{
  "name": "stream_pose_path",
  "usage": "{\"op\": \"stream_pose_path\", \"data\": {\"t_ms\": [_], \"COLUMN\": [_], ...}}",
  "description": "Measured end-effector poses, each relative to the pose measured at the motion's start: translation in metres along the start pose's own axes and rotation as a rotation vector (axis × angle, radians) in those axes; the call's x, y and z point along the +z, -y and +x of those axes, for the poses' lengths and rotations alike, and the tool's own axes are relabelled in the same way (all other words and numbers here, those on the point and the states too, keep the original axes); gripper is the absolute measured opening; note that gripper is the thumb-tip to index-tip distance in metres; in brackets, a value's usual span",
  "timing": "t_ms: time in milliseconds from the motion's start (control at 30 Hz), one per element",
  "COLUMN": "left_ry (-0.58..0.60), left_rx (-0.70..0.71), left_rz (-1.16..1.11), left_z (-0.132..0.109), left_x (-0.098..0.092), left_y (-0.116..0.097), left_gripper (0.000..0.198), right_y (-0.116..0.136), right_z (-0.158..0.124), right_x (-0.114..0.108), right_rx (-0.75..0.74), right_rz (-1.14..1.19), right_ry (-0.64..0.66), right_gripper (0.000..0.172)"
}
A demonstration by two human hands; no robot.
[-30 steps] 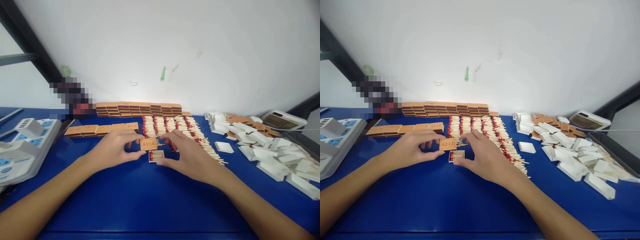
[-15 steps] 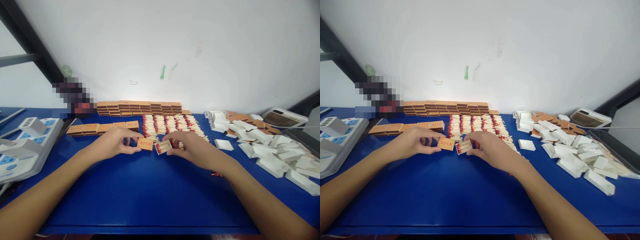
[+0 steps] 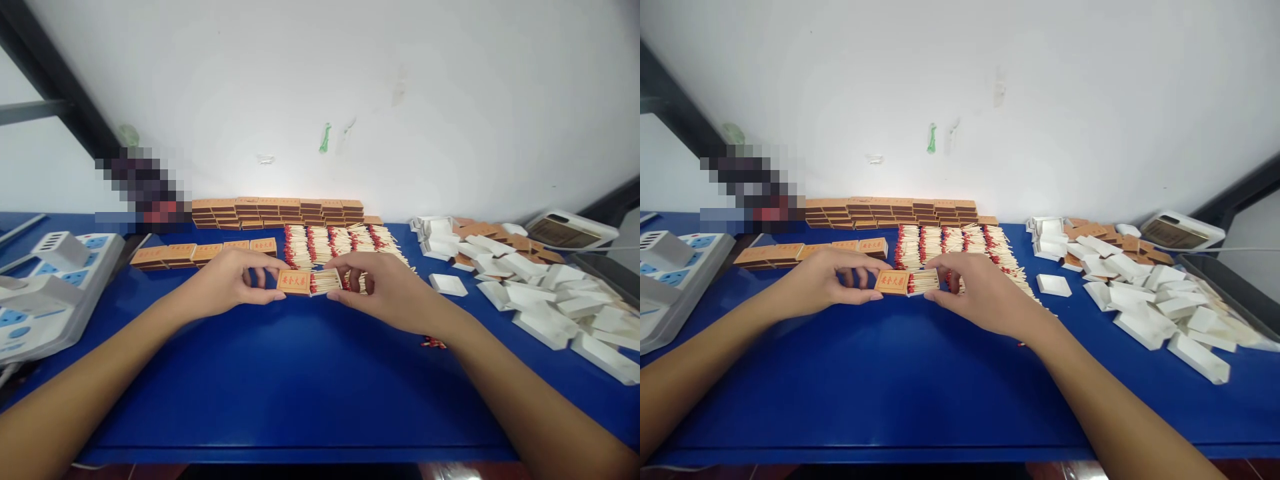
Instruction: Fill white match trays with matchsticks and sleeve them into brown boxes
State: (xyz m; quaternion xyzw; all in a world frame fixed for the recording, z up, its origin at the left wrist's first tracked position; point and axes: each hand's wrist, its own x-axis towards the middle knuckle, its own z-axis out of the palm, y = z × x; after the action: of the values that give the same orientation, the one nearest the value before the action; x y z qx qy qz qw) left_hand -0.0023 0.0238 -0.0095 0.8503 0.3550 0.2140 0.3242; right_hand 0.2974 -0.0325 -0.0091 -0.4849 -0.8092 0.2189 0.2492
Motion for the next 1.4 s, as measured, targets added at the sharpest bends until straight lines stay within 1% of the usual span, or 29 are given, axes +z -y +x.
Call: {"op": "stream_pose_path", "data": {"t_ms": [133, 233, 400, 567, 833, 1133, 1400], "left_ry": [-0.005, -0.042, -0.071, -0.084, -0.071, -0.106, -0.105], "left_rx": [-0.029, -0.063, -0.063, -0.05, -0.069, -0.049, -0.048], "left_rz": [-0.045, -0.061, -0.074, -0.073, -0.094, -0.075, -0.089], "left_z": [0.0, 0.0, -0.001, -0.001, 0.0, 0.0, -0.001], "left_x": [0.0, -0.001, -0.001, -0.001, 0.0, -0.002, -0.002], "left_y": [-0.002, -0.002, -0.002, -0.004, -0.003, -0.001, 0.002], "left_gripper": [0.042, 0.044, 0.046, 0.044, 0.046, 0.045, 0.046], "right_y": [0.003, 0.005, 0.008, 0.009, 0.007, 0.011, 0.014], "right_z": [0.0, 0.0, 0.0, 0.0, 0.002, 0.002, 0.002], "right_x": [0.003, 0.005, 0.006, 0.007, 0.012, 0.013, 0.014], "right_rx": [0.021, 0.022, 0.045, 0.067, 0.045, 0.03, 0.044], "right_rz": [0.065, 0.098, 0.106, 0.135, 0.107, 0.097, 0.127], "right_ry": [-0.062, -0.096, -0.129, -0.151, -0.159, -0.187, -0.204], "right_gripper": [0.031, 0.026, 0.028, 0.034, 0.034, 0.025, 0.023]}}
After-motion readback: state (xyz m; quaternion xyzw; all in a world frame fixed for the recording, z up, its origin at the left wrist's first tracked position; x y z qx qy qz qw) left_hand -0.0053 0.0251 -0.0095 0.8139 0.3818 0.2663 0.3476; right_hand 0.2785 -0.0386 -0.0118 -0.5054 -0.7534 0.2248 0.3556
